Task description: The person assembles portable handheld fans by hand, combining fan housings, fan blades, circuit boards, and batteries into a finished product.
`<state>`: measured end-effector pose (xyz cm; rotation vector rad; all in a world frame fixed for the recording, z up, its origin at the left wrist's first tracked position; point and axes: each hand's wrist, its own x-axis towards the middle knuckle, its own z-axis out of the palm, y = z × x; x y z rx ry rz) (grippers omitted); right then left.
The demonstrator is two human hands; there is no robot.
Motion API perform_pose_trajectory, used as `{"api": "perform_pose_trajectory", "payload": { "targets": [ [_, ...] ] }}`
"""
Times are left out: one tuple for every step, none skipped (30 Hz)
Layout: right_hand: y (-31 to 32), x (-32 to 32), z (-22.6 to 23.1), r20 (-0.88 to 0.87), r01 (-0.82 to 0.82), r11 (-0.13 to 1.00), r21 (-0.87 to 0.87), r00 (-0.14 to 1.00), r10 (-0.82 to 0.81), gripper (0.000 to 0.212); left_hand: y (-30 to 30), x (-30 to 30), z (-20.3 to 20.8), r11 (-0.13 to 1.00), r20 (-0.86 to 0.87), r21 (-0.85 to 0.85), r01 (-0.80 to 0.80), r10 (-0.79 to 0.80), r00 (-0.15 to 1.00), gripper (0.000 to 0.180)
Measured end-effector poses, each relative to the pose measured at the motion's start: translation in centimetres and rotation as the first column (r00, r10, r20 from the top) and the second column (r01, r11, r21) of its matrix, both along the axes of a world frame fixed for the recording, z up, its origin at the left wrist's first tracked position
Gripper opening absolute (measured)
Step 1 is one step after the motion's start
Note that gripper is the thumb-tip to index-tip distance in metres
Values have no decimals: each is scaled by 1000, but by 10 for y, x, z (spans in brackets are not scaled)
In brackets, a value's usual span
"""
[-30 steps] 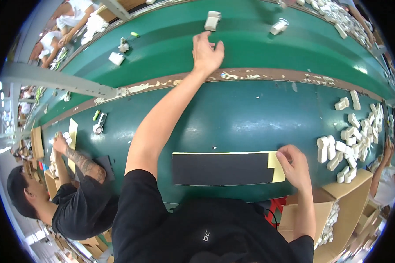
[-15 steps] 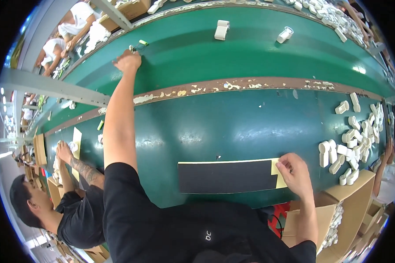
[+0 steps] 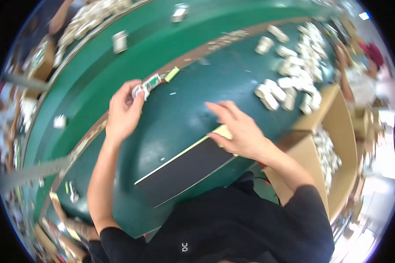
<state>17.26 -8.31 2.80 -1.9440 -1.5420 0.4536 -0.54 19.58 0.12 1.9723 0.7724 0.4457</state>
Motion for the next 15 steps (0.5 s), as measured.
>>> {"api": "perform_pose_trajectory", "payload": {
  "targets": [
    [1, -1, -1, 119, -14, 995, 94, 993, 3, 79, -25, 12, -1, 997, 73, -53, 57, -53, 996, 35],
    [1, -3, 4, 98, -4, 996, 87, 995, -5, 82, -51, 25, 4, 993, 33, -65, 96, -94, 995, 35],
    [-2, -1, -1, 158, 12, 988, 151, 987, -36, 83, -77, 40, 12, 988, -6, -73, 136, -136, 991, 35],
    [-5, 1, -1, 165, 38, 985, 167, 984, -66, 81, -100, 54, 16, 977, 31, 32, 211, -212, 977, 34],
    [-11, 5, 0, 170, 60, 981, 184, 981, -92, 78, -121, 68, 22, 952, 60, 140, 274, -284, 957, 34],
    [-19, 13, -3, 177, 91, 979, 182, 976, -124, 78, -137, 81, 31, 910, -31, 138, 392, -391, 920, 37],
    [-26, 20, -7, 208, 86, 969, 231, 969, -136, 74, -153, 91, 33, 889, -26, 114, 443, -443, 896, 41],
    [-33, 26, -9, 238, 77, 957, 279, 960, -146, 70, -164, 100, 38, 869, -17, 61, 491, -491, 871, 47],
    [-39, 29, -4, 198, 148, 924, 353, 953, -228, 61, -170, 108, 40, 846, -7, 5, 533, -533, 846, 52],
    [-49, 34, 3, 211, 172, 918, 357, 943, -259, 58, -174, 112, 38, 845, -5, 8, 534, -534, 845, 52],
    [-62, 43, 11, 224, 196, 912, 360, 931, -288, 55, -176, 119, 33, 806, 216, -197, 558, -519, 827, 54],
    [-75, 53, 17, 158, 249, 908, 336, 936, -315, 53, -177, 130, 26, 704, 419, -385, 597, -442, 793, 57],
    [-89, 62, 24, 93, 297, 904, 309, 936, -339, 50, -165, 145, 19, 627, 475, -441, 642, -444, 760, 64],
    [-101, 68, 33, -16, 373, 883, 285, 923, -384, 46, -157, 164, 8, 760, 438, -261, 596, -457, 774, 62],
    [-112, 73, 41, -122, 443, 860, 255, 896, -426, 43, -152, 183, -6, 849, 400, -61, 524, -460, 793, 60]
  ]
}}
